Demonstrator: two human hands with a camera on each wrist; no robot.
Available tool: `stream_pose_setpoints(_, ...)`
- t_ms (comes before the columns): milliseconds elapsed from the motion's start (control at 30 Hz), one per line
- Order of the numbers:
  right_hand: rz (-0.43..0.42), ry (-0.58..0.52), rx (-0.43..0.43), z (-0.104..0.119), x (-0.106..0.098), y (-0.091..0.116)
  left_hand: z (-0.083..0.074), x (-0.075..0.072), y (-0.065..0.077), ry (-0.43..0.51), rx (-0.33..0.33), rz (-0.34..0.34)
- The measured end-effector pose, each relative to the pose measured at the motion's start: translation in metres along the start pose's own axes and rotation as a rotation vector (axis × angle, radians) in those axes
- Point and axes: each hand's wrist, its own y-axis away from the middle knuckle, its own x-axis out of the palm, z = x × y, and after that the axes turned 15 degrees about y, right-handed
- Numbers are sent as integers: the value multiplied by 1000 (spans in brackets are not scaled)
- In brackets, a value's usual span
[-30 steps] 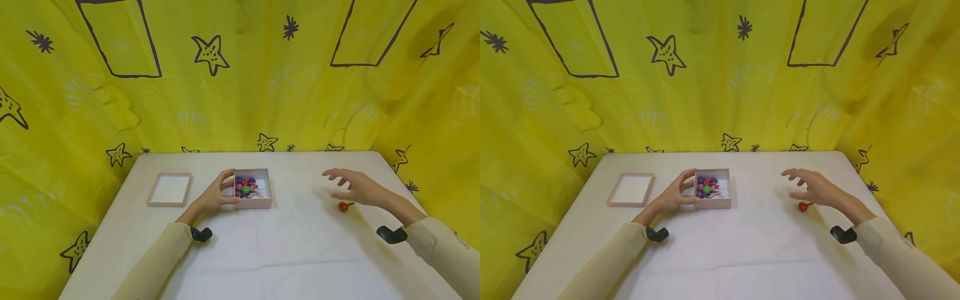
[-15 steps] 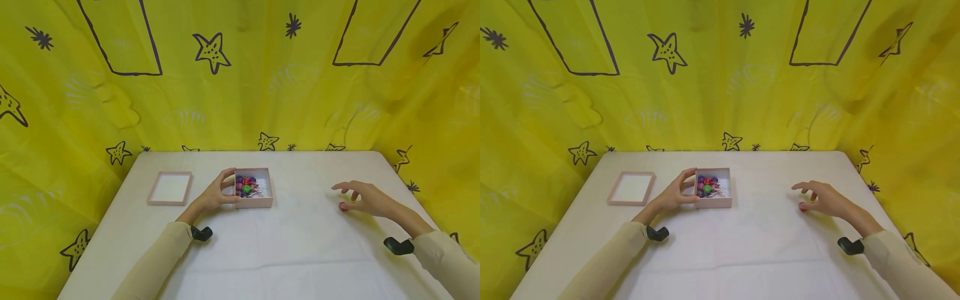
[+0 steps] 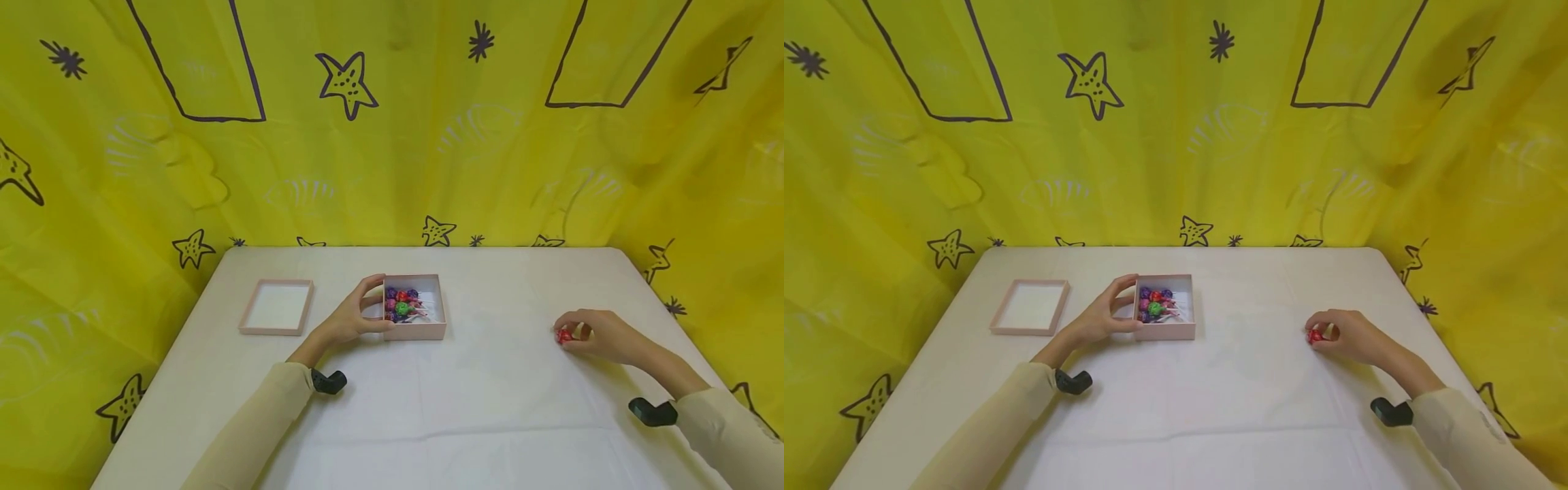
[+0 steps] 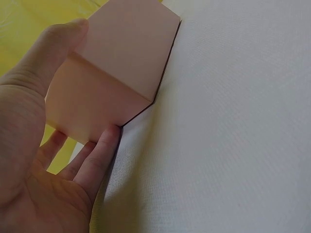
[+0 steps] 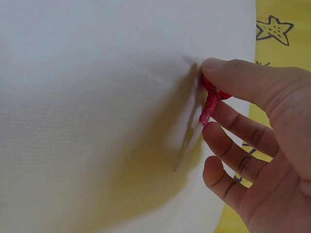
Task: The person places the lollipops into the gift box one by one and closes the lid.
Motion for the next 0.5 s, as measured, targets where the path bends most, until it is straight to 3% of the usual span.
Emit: stream_pose_setpoints(500,-7,4,25,2,2,1,-2,1,1,-2,-4,-8)
